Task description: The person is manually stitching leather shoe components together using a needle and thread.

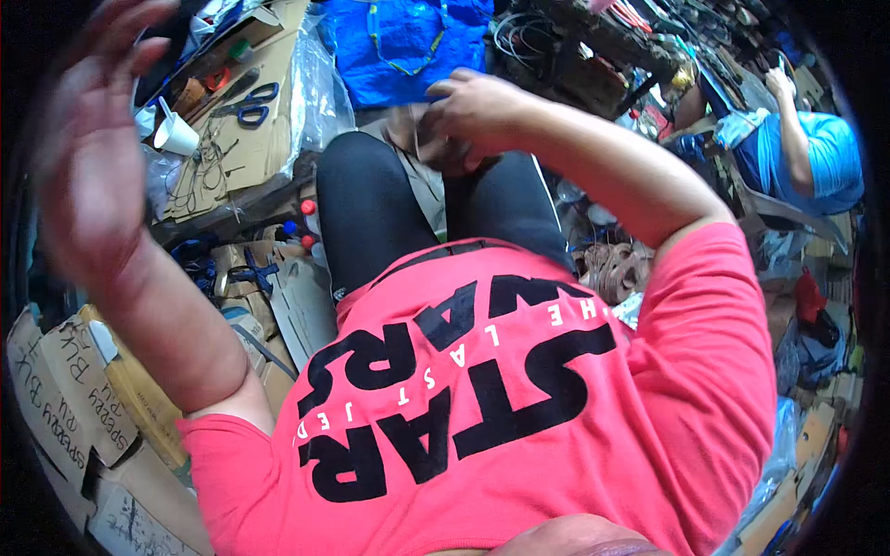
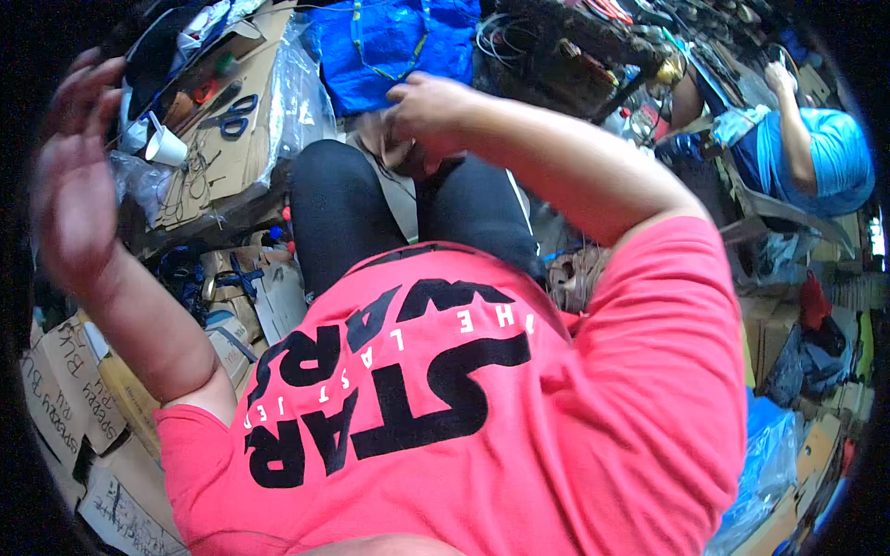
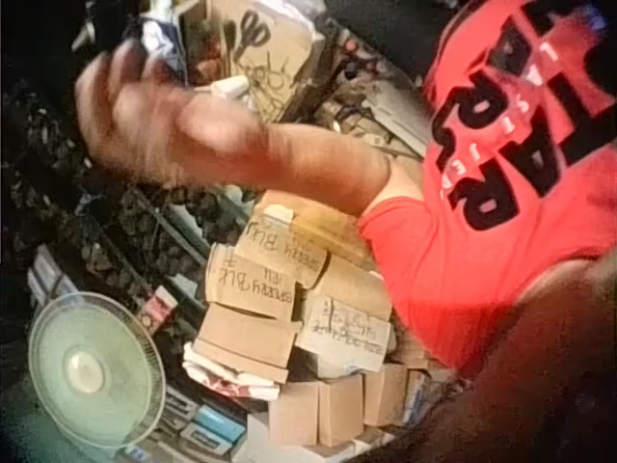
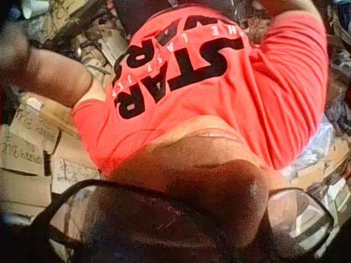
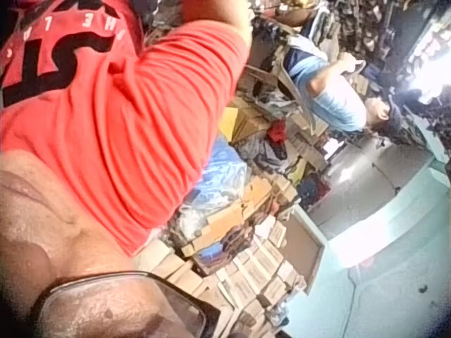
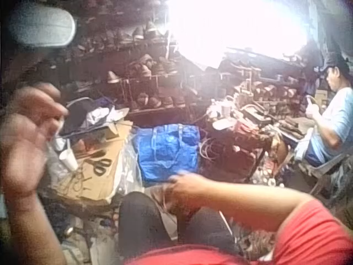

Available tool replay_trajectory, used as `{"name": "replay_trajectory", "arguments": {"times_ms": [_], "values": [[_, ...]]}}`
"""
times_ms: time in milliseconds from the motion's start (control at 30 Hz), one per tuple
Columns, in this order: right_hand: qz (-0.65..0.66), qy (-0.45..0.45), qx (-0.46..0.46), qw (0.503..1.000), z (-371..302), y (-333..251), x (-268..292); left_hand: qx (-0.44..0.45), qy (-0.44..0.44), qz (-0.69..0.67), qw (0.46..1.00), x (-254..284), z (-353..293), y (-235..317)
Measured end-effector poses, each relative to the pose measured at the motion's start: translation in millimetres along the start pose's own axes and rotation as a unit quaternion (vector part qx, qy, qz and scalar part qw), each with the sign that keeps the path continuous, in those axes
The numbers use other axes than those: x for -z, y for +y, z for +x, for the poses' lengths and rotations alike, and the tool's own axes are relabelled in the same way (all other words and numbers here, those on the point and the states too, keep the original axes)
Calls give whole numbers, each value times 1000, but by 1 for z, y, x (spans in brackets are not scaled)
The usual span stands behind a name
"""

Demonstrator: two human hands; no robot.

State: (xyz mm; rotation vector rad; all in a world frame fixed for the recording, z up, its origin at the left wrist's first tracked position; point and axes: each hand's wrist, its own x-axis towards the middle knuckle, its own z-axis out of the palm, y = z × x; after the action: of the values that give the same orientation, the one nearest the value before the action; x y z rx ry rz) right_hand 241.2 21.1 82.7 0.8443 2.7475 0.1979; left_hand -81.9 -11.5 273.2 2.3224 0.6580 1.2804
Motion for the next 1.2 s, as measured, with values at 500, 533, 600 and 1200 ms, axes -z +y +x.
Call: {"name": "replay_trajectory", "arguments": {"times_ms": [500, 533, 600, 1200], "values": [[427, 209, -630, 614, -327, -56, -191, 229, -296, 145, 916, -168, -74, -231], [360, 146, -671, 631, -340, -74, -195, 231, -308, 125, 914, -172, -72, -242], [276, 90, -707, 645, -360, -108, -199, 256, -304, 165, 903, -181, -70, -259], [332, -158, -770, 522, -350, -181, -324, 373, -369, 236, 818, -158, -98, -259]]}}
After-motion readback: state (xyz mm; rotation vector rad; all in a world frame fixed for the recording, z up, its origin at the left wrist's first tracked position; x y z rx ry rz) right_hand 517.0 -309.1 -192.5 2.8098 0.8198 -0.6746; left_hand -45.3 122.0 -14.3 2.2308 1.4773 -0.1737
